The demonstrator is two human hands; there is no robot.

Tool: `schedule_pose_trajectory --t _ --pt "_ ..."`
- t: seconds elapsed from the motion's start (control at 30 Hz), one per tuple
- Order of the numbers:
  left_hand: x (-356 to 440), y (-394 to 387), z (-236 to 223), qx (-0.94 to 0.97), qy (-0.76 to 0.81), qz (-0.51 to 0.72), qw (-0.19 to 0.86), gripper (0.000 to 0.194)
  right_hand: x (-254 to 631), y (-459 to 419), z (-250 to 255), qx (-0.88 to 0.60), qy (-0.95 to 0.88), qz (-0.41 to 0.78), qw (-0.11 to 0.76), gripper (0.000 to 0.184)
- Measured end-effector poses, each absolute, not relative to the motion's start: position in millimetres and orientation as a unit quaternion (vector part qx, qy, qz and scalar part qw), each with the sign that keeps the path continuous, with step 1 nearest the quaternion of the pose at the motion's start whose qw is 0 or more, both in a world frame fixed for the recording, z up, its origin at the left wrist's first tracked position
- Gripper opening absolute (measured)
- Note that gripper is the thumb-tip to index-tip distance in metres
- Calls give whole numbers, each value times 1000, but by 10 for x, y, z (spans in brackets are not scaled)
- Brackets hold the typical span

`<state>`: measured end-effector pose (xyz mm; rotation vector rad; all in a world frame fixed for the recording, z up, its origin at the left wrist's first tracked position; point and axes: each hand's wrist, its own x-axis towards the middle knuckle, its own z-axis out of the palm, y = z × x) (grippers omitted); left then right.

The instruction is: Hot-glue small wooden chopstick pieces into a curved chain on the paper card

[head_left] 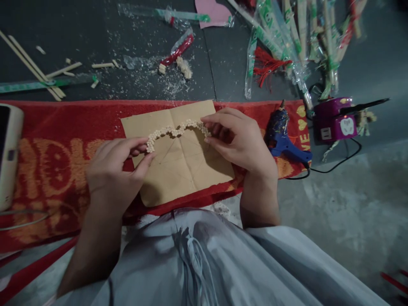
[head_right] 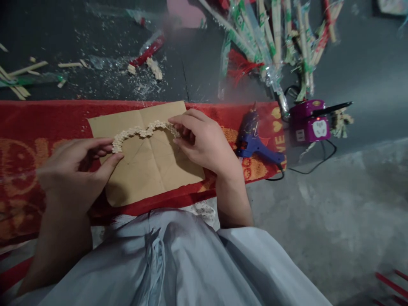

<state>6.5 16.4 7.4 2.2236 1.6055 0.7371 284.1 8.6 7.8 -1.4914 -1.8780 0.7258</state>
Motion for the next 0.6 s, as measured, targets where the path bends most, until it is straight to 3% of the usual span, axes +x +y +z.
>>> schedule_pose_trajectory --t 0.6 --pt "21 168 87 794 542 233 148 20 2857 73 59 -542 -717 280 337 32"
